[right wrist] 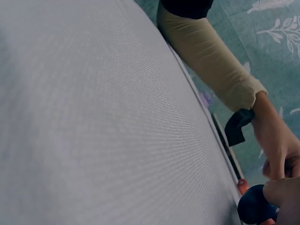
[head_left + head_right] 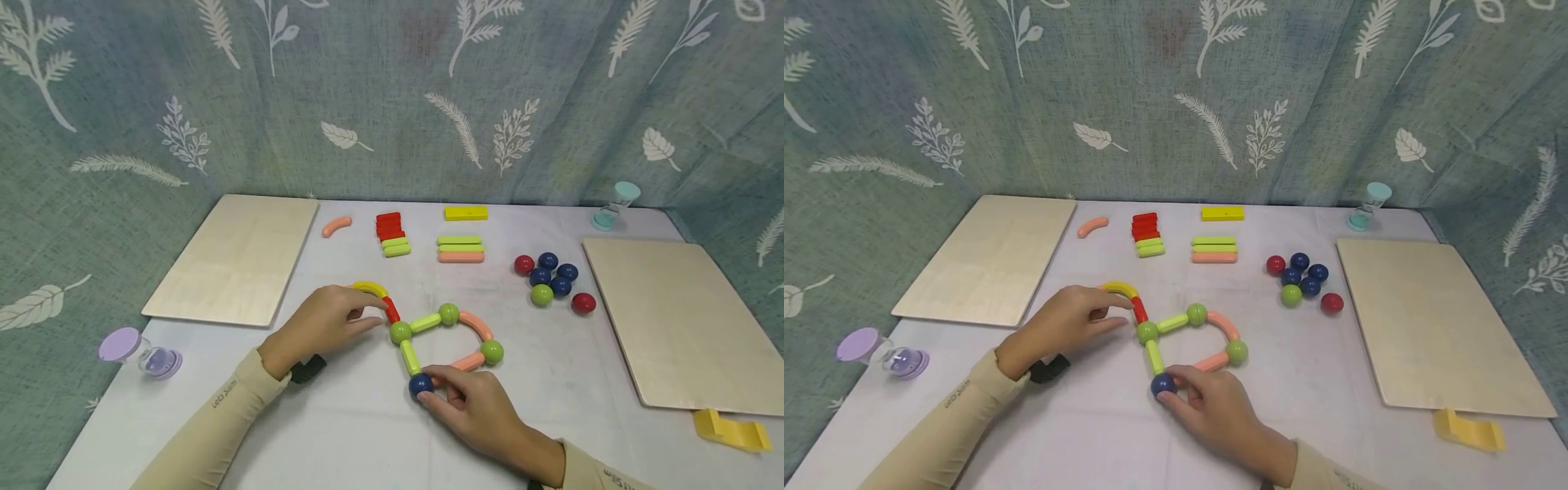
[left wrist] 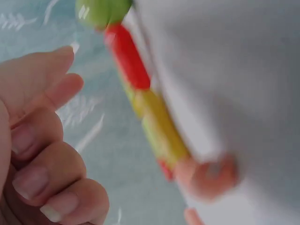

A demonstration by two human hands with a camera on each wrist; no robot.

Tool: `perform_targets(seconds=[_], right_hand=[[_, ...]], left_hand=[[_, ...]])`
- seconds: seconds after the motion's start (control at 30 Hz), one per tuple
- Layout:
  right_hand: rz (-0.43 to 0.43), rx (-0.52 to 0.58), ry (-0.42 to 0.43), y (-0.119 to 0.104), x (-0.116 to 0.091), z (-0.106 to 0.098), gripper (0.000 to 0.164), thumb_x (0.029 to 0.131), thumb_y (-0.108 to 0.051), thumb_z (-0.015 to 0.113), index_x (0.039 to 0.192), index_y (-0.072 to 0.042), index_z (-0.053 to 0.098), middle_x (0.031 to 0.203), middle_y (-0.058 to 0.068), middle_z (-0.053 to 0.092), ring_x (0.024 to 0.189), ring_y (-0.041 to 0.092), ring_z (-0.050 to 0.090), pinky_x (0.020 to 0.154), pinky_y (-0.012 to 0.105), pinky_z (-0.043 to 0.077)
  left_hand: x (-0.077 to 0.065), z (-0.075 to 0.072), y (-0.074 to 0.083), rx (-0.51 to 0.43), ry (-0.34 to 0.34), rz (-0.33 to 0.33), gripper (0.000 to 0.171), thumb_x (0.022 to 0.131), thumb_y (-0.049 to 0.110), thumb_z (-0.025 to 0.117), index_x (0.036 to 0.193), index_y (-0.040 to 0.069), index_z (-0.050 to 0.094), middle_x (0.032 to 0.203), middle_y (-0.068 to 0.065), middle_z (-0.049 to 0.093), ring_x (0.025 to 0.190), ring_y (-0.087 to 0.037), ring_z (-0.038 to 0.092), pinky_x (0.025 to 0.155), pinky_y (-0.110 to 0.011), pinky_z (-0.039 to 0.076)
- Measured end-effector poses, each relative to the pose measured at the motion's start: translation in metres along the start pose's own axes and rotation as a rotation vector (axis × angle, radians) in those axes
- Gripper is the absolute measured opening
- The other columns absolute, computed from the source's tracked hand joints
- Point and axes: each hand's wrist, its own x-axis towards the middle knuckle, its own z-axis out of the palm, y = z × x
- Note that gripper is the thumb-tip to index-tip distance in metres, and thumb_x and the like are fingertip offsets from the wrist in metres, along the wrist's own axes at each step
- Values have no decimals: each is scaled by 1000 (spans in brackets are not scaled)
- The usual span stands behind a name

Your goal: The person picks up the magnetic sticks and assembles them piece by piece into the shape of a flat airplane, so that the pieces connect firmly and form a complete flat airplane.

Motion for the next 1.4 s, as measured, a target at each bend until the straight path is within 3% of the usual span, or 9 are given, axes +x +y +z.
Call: perform_targets(seconds=[0.1,0.3,0.43,0.57,0.8,1.07,1.27,1.4], right_hand=[[25,3,-2,-2,0,0,30,86,-44,64,113,-31,63,56,-18,40,47,-4,34,41,16,26],[79,-24,-11,-4,1,-2,30,85,-47,64,110,-30,65,56,-18,42,47,-3,35,41,17,27],[67,-25,-1,-3,2,-3,30,85,-46,64,110,-30,65,56,-18,41,46,-3,35,41,17,26],[70,-18,-7,-2,2,-4,30,85,-46,64,111,-31,64,56,-18,41,46,-3,35,41,17,27],[62,-60,-5,-4,1,-8,32,83,-48,66,107,-28,67,55,-19,41,46,-4,35,41,16,26],[-86,-333,-21,-10,0,-11,39,83,-47,66,107,-17,68,57,-21,40,46,-8,33,39,14,25],[-138,-317,-26,-8,-1,-11,33,85,-38,67,110,-16,67,64,-20,55,47,-10,35,40,10,27],[-140,-371,9,-5,-1,-12,33,84,-37,68,109,-16,67,71,-15,64,47,-10,37,40,9,27]], left_hand=[[-4,-15,-7,34,50,-63,22,81,30,74,102,25,71,59,12,42,54,-5,39,49,-24,33],[-20,-36,-19,173,73,-321,30,80,42,72,97,17,73,56,8,45,49,-10,38,44,-28,31],[-24,-36,-24,196,0,-492,38,76,47,73,90,12,74,55,6,50,50,-14,45,43,-29,34],[-17,-25,-25,144,-113,-575,35,77,47,72,81,12,72,55,7,53,53,-15,49,45,-30,36],[2,-10,-23,108,-108,-574,26,78,39,74,78,13,70,57,6,55,56,-16,50,48,-31,38],[42,9,-23,58,-85,-492,24,81,33,72,90,10,72,60,3,56,58,-17,50,51,-30,39],[54,18,-25,24,-71,-489,23,80,33,73,91,13,72,55,2,50,53,-16,48,48,-30,34],[58,24,-30,-5,-38,-481,22,80,33,73,92,15,73,56,1,49,49,-16,45,45,-29,32]])
